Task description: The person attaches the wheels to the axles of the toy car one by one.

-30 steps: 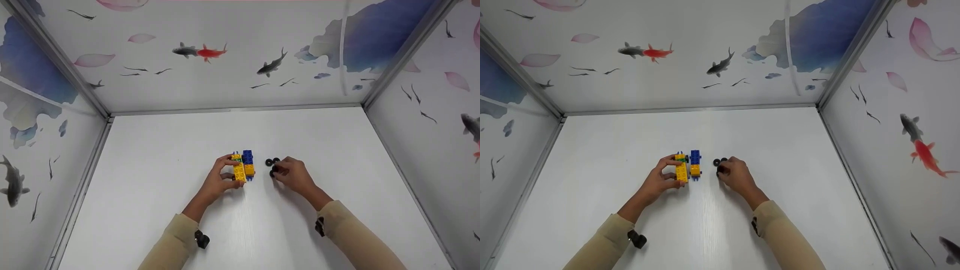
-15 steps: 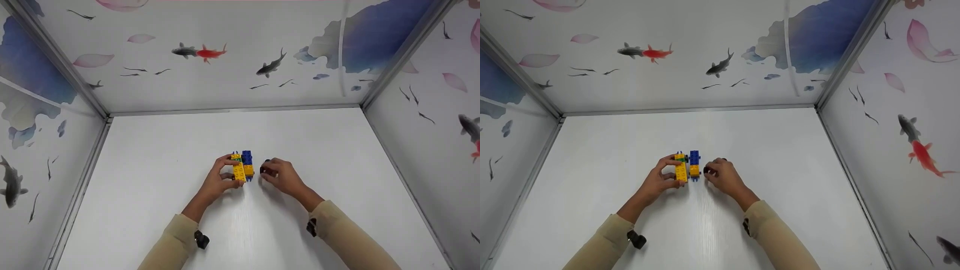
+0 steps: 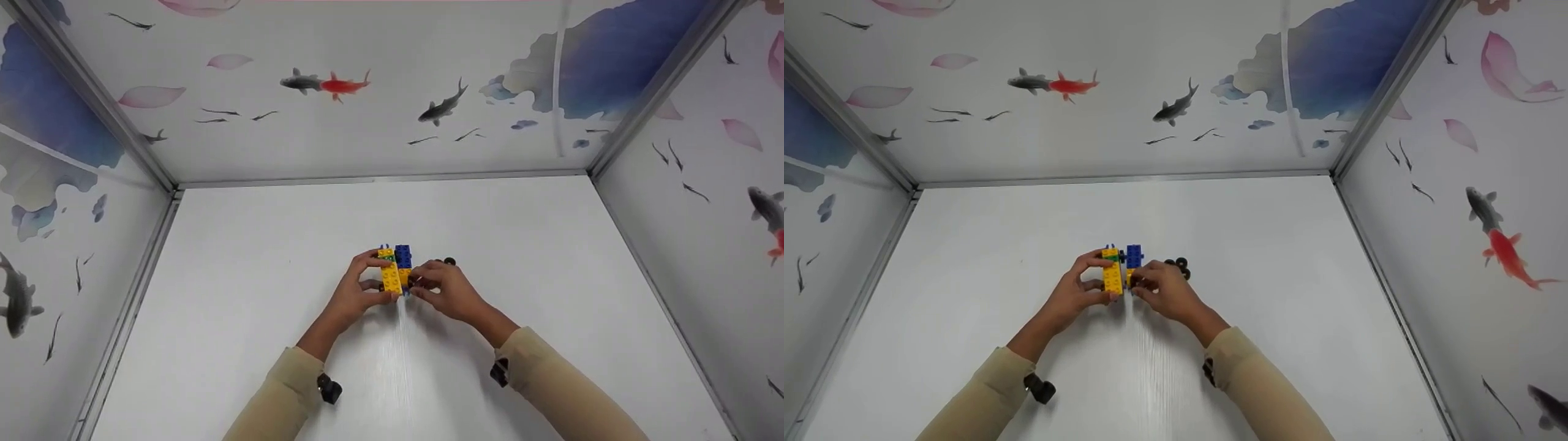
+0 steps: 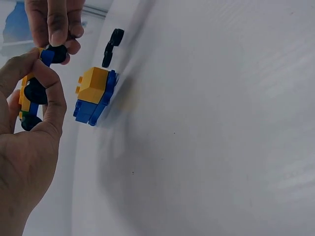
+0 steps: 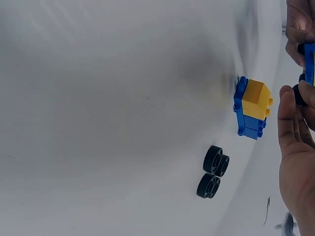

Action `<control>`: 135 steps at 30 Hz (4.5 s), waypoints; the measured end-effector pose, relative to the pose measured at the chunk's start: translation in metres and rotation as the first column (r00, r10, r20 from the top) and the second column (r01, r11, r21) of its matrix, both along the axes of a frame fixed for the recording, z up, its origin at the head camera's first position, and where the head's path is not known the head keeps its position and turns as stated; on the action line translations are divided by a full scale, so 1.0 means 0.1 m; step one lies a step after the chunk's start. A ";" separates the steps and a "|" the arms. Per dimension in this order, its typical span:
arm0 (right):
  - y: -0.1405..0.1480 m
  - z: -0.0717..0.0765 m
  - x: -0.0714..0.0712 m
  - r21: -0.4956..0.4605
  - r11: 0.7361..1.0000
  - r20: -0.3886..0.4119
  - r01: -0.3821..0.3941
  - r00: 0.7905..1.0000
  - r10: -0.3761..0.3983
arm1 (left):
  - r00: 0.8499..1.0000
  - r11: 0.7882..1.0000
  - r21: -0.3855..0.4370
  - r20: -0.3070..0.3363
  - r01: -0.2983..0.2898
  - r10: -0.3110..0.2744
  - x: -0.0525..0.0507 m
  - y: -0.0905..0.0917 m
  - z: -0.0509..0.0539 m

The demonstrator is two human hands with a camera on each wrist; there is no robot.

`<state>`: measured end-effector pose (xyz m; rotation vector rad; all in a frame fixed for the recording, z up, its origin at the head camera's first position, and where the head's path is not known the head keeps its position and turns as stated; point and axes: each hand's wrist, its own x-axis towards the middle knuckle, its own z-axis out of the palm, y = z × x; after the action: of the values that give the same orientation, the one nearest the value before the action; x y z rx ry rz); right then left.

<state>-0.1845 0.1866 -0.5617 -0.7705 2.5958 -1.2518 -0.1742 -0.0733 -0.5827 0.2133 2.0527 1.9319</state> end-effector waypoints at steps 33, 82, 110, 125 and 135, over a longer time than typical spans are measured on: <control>-0.12 0.01 0.06 -0.027 0.999 0.056 0.040 0.998 -0.038 | 0.999 0.999 0.033 0.037 -0.023 0.022 -0.02 0.00 -0.02; -0.19 -0.07 0.10 0.014 1.000 0.004 -0.012 1.000 0.012 | 0.975 0.934 -0.358 -0.210 -0.007 -0.073 -0.05 0.06 -0.02; -0.19 -0.08 -0.08 0.175 0.976 -0.160 0.127 0.982 -0.099 | 0.971 0.662 -0.738 -0.232 -0.132 -0.064 -0.22 -0.41 -0.12; -0.34 -0.03 -0.24 0.553 0.826 -0.146 0.110 0.989 -0.034 | 0.968 0.643 -0.757 -0.230 -0.116 -0.096 -0.22 -0.44 -0.10; -0.42 0.08 -0.24 0.659 0.743 -0.145 0.113 0.989 -0.021 | 0.974 0.657 -0.744 -0.218 -0.119 -0.070 -0.19 -0.39 -0.09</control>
<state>-0.2084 0.1446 -0.5534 -0.6147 2.8800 -0.1983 -0.1929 -0.1121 -0.5918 0.2085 2.8268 0.9160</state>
